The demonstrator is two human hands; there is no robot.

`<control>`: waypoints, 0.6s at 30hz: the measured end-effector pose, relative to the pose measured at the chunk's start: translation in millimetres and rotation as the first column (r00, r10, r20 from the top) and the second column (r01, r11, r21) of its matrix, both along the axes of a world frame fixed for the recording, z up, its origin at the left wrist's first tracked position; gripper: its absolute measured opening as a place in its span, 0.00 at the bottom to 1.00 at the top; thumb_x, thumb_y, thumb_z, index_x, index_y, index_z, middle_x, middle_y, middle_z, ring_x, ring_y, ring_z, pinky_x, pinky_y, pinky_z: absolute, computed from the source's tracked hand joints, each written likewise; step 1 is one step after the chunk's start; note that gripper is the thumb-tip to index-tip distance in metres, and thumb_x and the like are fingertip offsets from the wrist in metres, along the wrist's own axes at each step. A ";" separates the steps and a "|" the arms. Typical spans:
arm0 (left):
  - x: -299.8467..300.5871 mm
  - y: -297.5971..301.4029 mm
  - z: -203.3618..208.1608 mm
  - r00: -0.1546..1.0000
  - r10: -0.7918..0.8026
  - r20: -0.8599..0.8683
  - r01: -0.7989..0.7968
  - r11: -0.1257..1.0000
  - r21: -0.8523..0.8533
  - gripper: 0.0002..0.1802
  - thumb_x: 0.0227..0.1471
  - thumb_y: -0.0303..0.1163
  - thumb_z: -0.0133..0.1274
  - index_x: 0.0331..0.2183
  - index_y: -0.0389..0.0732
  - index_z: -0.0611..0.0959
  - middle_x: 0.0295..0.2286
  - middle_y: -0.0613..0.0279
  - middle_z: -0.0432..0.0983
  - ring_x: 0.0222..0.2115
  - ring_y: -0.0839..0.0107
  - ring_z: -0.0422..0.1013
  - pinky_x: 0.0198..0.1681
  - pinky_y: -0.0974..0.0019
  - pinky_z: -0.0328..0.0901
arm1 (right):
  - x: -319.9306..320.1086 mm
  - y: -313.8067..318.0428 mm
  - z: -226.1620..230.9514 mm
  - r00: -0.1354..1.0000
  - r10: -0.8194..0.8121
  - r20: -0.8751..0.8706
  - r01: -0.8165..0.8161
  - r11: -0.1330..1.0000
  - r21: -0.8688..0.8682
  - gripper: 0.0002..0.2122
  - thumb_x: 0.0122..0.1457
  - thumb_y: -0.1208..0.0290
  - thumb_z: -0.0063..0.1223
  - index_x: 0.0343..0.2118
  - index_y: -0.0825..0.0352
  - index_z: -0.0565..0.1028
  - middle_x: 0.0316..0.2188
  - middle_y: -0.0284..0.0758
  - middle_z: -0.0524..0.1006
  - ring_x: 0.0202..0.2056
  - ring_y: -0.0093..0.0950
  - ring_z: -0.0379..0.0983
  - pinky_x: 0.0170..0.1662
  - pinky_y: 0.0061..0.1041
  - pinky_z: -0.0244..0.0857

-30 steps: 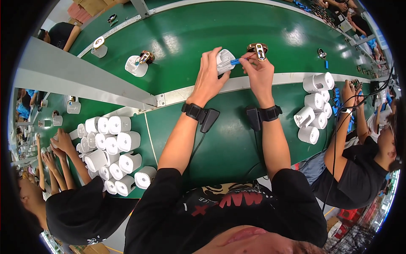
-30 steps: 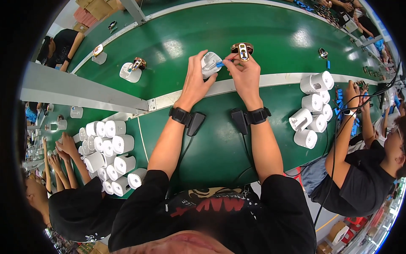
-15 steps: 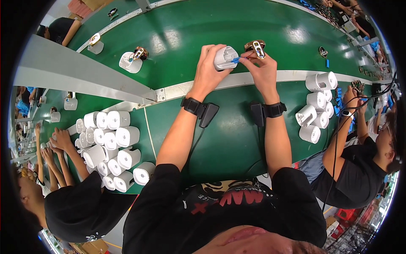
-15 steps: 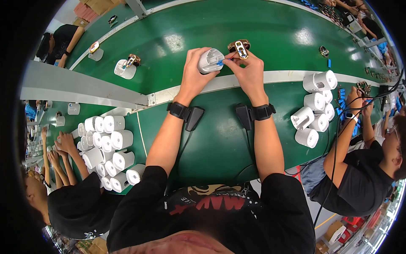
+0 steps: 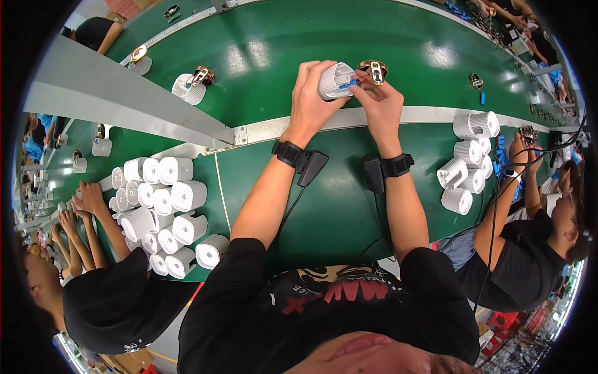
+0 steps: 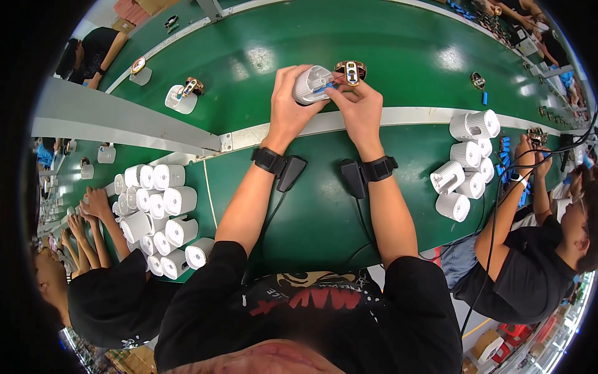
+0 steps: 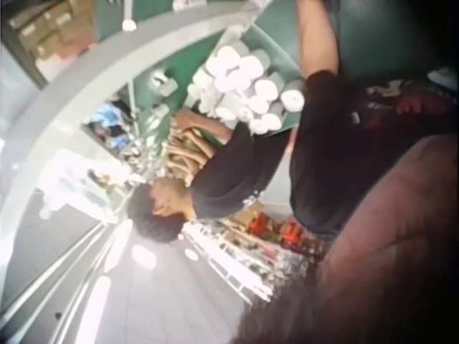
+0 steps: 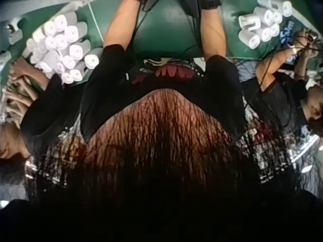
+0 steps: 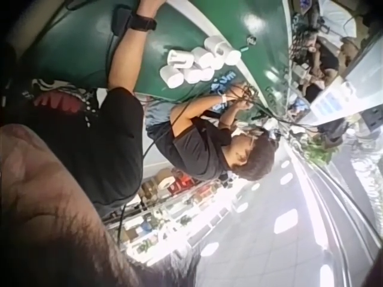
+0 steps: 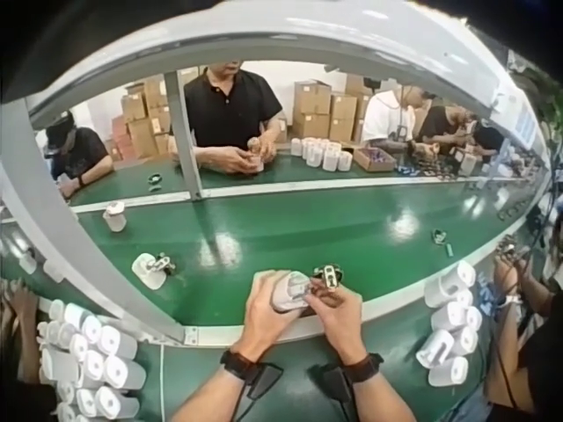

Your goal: Manually assembling small white cylindrical components on a production line.

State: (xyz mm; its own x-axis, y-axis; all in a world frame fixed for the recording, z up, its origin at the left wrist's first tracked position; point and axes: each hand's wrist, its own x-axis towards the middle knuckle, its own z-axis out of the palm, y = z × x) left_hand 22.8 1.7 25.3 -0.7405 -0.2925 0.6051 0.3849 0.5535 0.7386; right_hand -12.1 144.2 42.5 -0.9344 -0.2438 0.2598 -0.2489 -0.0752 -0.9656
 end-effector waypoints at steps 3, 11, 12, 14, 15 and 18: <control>0.8 1.2 4.3 0.999 0.022 -0.026 -0.022 1.000 -0.009 0.36 0.29 0.23 0.71 0.46 0.39 0.76 0.43 0.53 0.71 0.44 0.55 0.71 0.45 0.59 0.69 | 3.2 -4.1 3.8 0.998 -0.045 0.034 0.050 0.986 -0.159 0.10 0.55 0.86 0.57 0.41 0.76 0.77 0.40 0.36 0.78 0.42 0.26 0.75 0.49 0.24 0.71; 5.2 4.7 12.0 0.992 0.115 -0.054 -0.115 0.993 0.008 0.36 0.30 0.23 0.70 0.46 0.38 0.77 0.43 0.52 0.70 0.45 0.54 0.70 0.47 0.59 0.69 | 13.5 -14.7 2.0 0.985 -0.124 0.119 0.143 0.976 -0.167 0.09 0.59 0.79 0.56 0.42 0.72 0.76 0.44 0.37 0.76 0.44 0.26 0.74 0.49 0.27 0.69; 5.7 5.3 12.8 0.989 0.132 -0.059 -0.132 0.991 0.013 0.35 0.30 0.23 0.70 0.46 0.38 0.77 0.43 0.51 0.70 0.45 0.54 0.70 0.47 0.59 0.68 | 14.5 -16.0 1.5 0.985 -0.125 0.116 0.143 0.975 -0.168 0.09 0.59 0.79 0.56 0.42 0.72 0.76 0.44 0.37 0.76 0.44 0.26 0.74 0.49 0.27 0.69; 6.8 6.2 14.1 0.989 0.130 -0.065 -0.128 0.991 0.028 0.35 0.30 0.23 0.69 0.46 0.38 0.77 0.43 0.51 0.70 0.45 0.54 0.70 0.47 0.59 0.68 | 16.9 -19.2 -3.1 0.939 0.087 0.333 0.050 0.922 -0.384 0.11 0.62 0.72 0.52 0.46 0.70 0.73 0.46 0.39 0.74 0.47 0.29 0.73 0.51 0.30 0.67; 7.1 5.3 14.5 0.989 0.130 -0.069 -0.127 0.991 0.042 0.35 0.30 0.23 0.69 0.46 0.38 0.77 0.43 0.51 0.70 0.45 0.54 0.69 0.47 0.59 0.68 | 18.4 -22.5 -1.7 0.886 0.210 0.414 0.024 0.870 -0.493 0.13 0.64 0.69 0.50 0.48 0.69 0.71 0.47 0.40 0.73 0.48 0.30 0.72 0.52 0.32 0.66; 8.6 4.0 12.7 0.989 0.128 -0.075 -0.126 0.991 0.038 0.34 0.31 0.23 0.68 0.46 0.37 0.77 0.43 0.51 0.70 0.45 0.53 0.69 0.47 0.58 0.67 | 27.0 -26.9 4.5 0.809 0.343 0.477 0.008 0.806 -0.592 0.14 0.65 0.66 0.47 0.49 0.69 0.69 0.48 0.41 0.73 0.48 0.32 0.71 0.52 0.34 0.67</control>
